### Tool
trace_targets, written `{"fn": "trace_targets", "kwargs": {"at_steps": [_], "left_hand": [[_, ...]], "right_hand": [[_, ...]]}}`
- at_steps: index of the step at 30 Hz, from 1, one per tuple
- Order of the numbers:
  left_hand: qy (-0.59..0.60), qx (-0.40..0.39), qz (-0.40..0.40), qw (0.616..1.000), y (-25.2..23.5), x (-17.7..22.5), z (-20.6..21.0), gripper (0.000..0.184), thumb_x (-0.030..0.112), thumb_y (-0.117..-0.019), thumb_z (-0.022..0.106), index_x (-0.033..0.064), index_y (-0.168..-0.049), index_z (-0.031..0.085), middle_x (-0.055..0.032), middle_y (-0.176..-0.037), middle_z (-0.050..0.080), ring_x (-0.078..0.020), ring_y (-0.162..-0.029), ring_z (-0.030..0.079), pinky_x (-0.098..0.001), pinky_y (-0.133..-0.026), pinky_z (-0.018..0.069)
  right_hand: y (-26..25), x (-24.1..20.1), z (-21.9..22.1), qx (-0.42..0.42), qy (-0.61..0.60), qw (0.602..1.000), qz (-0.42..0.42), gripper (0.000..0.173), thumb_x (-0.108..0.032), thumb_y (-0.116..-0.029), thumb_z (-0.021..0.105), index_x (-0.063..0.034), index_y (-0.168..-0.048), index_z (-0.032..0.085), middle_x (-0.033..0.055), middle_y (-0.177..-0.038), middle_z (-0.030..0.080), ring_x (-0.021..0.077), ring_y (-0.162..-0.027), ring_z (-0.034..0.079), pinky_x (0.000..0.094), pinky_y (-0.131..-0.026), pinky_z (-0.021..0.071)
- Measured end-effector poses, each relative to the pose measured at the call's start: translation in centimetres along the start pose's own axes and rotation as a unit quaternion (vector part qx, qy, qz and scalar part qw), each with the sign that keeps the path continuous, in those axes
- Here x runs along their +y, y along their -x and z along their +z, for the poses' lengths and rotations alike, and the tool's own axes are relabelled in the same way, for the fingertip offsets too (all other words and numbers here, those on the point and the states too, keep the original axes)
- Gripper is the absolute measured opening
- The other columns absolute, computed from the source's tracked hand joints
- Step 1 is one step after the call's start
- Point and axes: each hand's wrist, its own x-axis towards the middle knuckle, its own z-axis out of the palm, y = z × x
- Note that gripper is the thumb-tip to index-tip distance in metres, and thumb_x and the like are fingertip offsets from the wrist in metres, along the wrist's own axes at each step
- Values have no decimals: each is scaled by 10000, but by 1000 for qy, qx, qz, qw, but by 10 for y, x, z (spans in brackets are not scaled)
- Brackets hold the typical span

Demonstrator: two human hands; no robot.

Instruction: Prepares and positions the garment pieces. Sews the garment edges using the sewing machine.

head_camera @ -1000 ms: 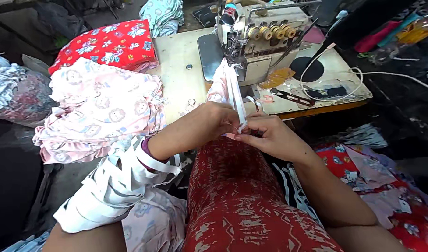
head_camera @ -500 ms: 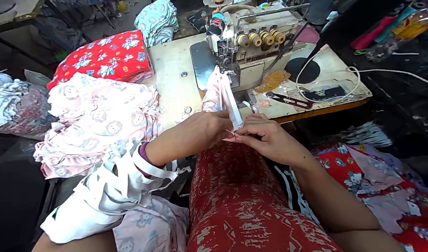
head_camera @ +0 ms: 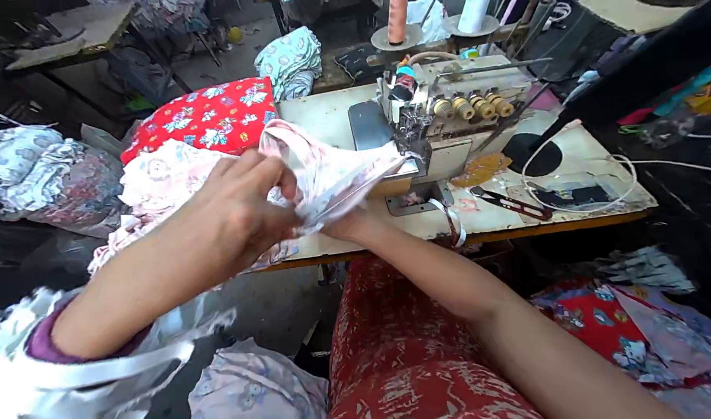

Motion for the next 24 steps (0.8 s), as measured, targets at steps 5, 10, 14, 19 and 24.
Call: {"fn": "trace_targets", "kwargs": {"at_steps": [5,10,14,19,24], "left_hand": [[56,35,7,998,44,-17,30,293,340,-1004,535,262,-896,795,22,-1020,627,-163,-1050,564,-374,-913,437],[86,51,41,994,43,-22,39,301,345,-1025,535,262,-916,803,7,-1036,612,-163,-1091,545,-351,-934,426],[91,60,45,993,43,-18,43,297,327,-1025,529,259,-922,799,14,-1032,612,-159,-1100,546,-353,-961,421],[102,58,32,993,46,-16,45,283,303,-1016,533,257,-919,795,24,-1032,625,-158,-1116,552,-346,-977,428],[120,53,40,991,37,-16,46,280,325,-1024,534,268,-925,790,44,-1047,617,-126,-1112,540,-305,-951,429]], "right_hand": [[98,47,15,-47,-2,996,-78,184,-58,-987,563,44,-932,706,204,-866,713,374,-785,725,541,-681,583],[110,79,-9,324,66,936,-122,161,-143,-999,652,3,-969,713,143,-902,720,168,-797,702,245,-736,582],[69,94,4,419,112,884,-173,196,-149,-970,703,-40,-1031,552,145,-1036,569,184,-937,617,239,-843,545],[68,78,-8,401,54,896,-180,60,-44,-960,669,-3,-985,704,157,-1061,615,150,-972,625,204,-900,527],[74,72,-36,323,66,928,-175,151,-46,-972,640,11,-1066,745,137,-922,711,198,-884,675,275,-853,546]]}}
